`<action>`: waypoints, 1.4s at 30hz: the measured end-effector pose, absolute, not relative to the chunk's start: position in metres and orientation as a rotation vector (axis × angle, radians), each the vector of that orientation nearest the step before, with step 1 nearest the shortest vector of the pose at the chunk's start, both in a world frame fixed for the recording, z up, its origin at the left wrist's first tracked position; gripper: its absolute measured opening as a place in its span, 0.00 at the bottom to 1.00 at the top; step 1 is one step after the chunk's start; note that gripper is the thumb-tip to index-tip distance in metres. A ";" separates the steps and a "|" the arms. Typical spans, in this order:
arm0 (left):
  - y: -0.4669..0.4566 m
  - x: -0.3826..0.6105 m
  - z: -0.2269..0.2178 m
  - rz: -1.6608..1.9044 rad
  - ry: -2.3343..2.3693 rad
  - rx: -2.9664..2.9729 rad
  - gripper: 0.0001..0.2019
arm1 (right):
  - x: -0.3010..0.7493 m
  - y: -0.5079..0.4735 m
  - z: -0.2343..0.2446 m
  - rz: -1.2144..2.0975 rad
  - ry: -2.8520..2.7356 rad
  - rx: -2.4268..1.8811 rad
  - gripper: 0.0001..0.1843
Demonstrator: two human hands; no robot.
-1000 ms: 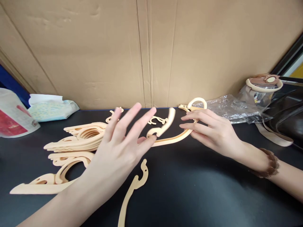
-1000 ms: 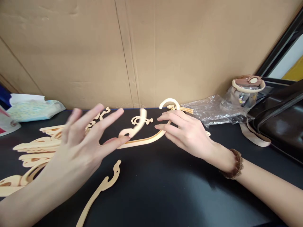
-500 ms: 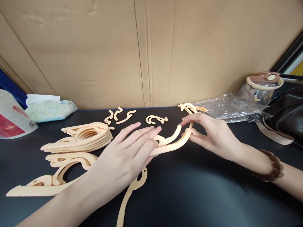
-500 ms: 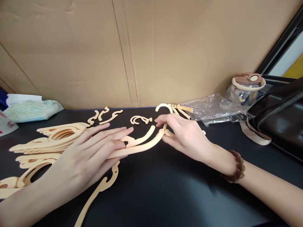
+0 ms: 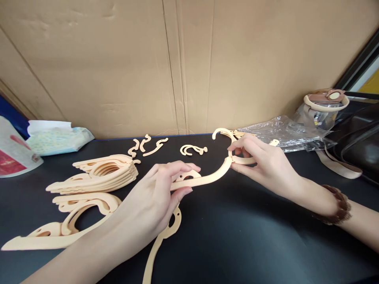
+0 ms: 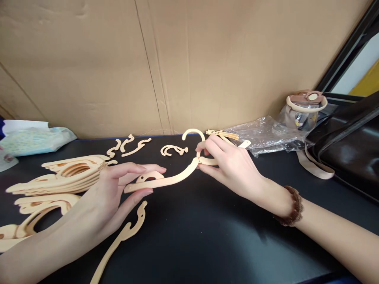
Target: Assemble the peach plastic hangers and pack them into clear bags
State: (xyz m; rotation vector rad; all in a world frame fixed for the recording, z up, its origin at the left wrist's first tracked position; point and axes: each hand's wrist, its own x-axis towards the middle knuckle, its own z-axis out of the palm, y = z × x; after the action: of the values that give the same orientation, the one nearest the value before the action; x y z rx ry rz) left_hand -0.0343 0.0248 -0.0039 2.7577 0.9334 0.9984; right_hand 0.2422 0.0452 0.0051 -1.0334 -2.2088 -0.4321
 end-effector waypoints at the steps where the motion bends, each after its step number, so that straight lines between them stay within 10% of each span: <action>1: 0.025 -0.035 -0.005 0.972 0.973 2.766 0.15 | 0.243 0.046 0.004 -0.431 -2.219 -1.055 0.07; 11: 0.035 -0.039 -0.003 0.939 1.142 2.558 0.29 | 0.244 0.049 -0.001 -0.114 -2.367 -0.891 0.13; 22: 0.035 -0.034 0.017 1.193 1.149 1.629 0.24 | 0.233 0.033 -0.001 0.083 -2.479 -0.746 0.07; 29: 0.011 -0.015 0.006 0.804 0.897 1.778 0.11 | 0.212 0.011 -0.005 0.110 -2.443 -0.584 0.08; 42: 0.010 -0.019 0.002 0.753 0.856 1.720 0.16 | 0.212 0.010 -0.005 0.158 -2.432 -0.675 0.06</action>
State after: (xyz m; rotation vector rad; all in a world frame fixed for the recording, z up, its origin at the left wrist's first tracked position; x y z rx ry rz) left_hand -0.0193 0.0102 0.0025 1.7199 0.8560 0.7532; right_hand 0.2122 0.0099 -0.0055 -0.6748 -2.4322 0.1576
